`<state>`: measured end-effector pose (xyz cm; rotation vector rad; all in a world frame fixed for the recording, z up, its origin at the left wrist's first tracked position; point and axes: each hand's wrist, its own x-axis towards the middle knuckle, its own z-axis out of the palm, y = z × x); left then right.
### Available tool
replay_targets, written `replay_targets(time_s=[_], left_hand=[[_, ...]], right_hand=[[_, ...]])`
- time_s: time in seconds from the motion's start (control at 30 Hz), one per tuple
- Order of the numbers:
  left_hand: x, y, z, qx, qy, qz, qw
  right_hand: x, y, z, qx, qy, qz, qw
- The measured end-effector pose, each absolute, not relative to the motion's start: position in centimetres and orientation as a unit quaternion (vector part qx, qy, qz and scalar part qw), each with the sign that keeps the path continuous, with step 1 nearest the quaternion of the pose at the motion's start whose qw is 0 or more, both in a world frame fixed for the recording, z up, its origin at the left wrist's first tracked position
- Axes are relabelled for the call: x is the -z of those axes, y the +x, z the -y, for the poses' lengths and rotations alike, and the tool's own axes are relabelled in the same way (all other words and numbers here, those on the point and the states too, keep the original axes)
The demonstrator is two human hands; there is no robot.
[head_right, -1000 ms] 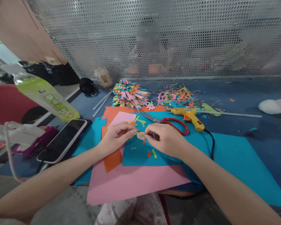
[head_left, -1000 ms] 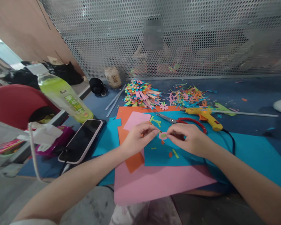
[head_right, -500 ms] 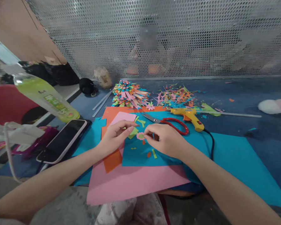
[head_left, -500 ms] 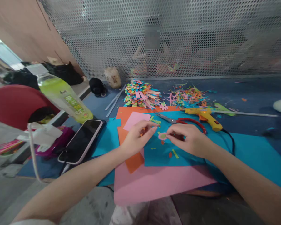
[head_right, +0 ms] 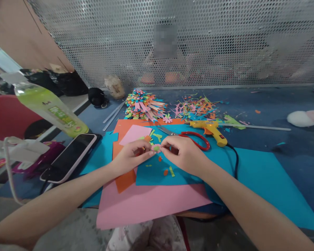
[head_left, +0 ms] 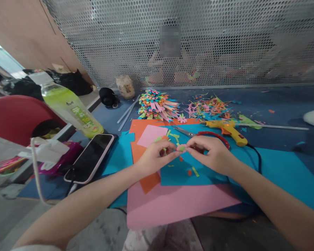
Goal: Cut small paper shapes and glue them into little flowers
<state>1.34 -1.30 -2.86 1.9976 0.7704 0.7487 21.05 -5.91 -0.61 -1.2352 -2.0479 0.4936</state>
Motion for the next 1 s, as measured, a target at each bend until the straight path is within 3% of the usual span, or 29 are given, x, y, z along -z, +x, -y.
replay_targets(time_s=[0.2,0.4,0.6,0.67,0.8,0.87,1.0], left_hand=[[2.9,1.4,1.3,-0.297,0.810,-0.294,0.412],[2.8,1.3,1.0,-0.414,0.768,-0.279,0.401],[1.7,0.8,1.4,-0.519,0.720,-0.149,0.436],[1.4,0.6,1.8,-0.488,0.698,-0.119,0.511],[1.7,0.9,2.5,-0.283,0.659,-0.138,0.683],[2.1,1.1,2.6,-0.238,0.666,-0.191,0.681],[2.6,1.4,1.9,-0.309,0.693,-0.302,0.577]], right_hand=[[0.9,21.1,5.8,-0.167,-0.494,0.787,0.331],[0.8,21.4,5.7,-0.113,-0.551,0.760,0.326],[0.8,21.4,5.6,-0.118,-0.584,0.744,0.302],[0.9,21.4,5.5,-0.136,-0.579,0.744,0.303],[1.1,21.3,5.4,-0.185,-0.558,0.735,0.338],[0.9,21.2,5.5,-0.228,-0.553,0.718,0.356],[0.1,20.9,5.7,-0.349,-0.544,0.670,0.364]])
